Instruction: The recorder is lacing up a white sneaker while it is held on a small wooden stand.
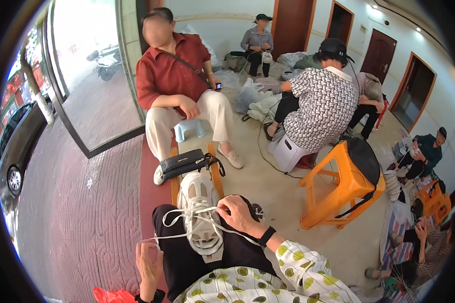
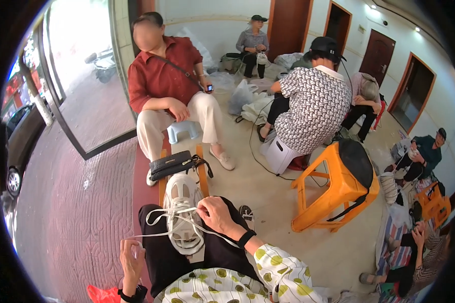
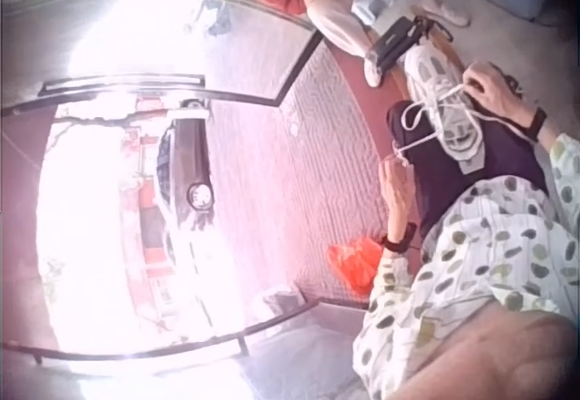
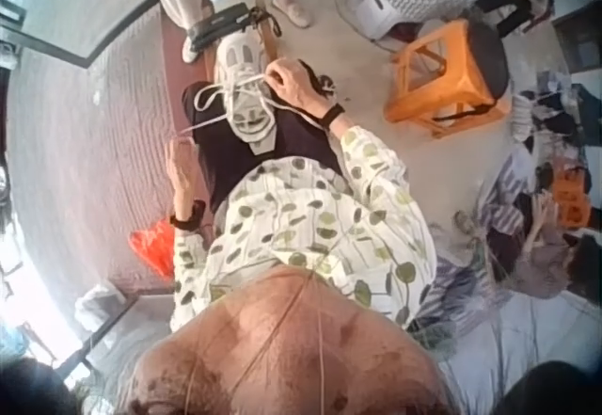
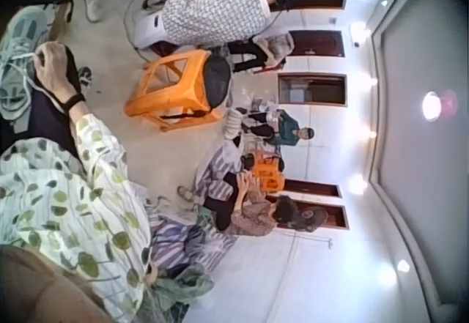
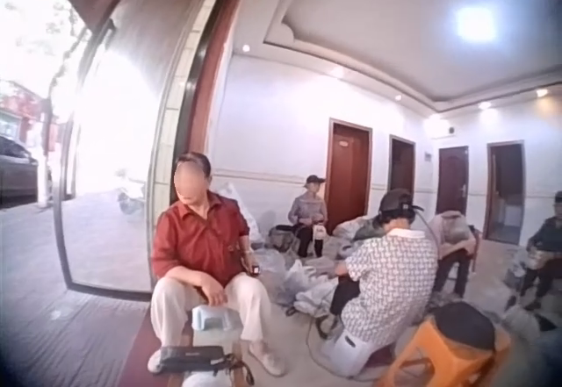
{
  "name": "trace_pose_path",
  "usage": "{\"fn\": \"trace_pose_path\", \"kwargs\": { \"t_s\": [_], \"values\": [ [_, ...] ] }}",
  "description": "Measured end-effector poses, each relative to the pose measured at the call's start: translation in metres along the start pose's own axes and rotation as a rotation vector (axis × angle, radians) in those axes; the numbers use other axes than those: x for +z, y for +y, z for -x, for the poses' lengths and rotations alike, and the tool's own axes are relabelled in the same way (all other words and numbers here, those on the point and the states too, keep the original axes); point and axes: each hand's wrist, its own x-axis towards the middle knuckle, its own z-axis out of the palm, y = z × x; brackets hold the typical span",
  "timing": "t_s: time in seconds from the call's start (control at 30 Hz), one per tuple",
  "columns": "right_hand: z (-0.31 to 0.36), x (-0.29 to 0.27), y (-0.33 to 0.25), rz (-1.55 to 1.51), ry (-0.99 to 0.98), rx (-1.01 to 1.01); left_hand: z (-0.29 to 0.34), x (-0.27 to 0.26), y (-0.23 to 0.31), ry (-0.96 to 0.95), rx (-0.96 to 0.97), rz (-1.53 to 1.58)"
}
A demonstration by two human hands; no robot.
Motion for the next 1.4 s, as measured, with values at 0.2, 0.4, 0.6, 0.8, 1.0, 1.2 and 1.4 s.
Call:
{"fn": "trace_pose_path", "kwargs": {
  "t_s": [0.2, 0.4, 0.6, 0.8, 1.0, 1.2, 1.4],
  "values": [
    [-0.009, 0.009, -0.003, -0.046, -0.02, 0.004, -0.031, 0.028, 0.045, 0.068, 0.176, 0.033],
    [-0.008, 0.013, -0.004, 0.038, -0.021, -0.061, -0.051, 0.048, 0.072, -0.124, 0.264, 0.087],
    [-0.004, 0.011, -0.001, 0.094, -0.043, -0.021, -0.061, 0.057, 0.081, -0.101, 0.4, -0.089],
    [-0.005, 0.013, -0.002, 0.122, -0.062, -0.044, -0.051, 0.05, 0.068, -0.116, 0.227, 0.124],
    [-0.004, 0.016, 0.0, 0.129, -0.065, -0.057, -0.025, 0.029, 0.04, -0.08, 0.045, 0.275],
    [0.0, 0.015, -0.003, 0.147, -0.079, -0.059, -0.003, 0.017, 0.03, 0.136, 0.074, -0.067],
    [0.002, 0.017, -0.005, 0.151, -0.081, -0.02, -0.012, 0.035, 0.037, 0.13, 0.128, 0.138]
  ]
}}
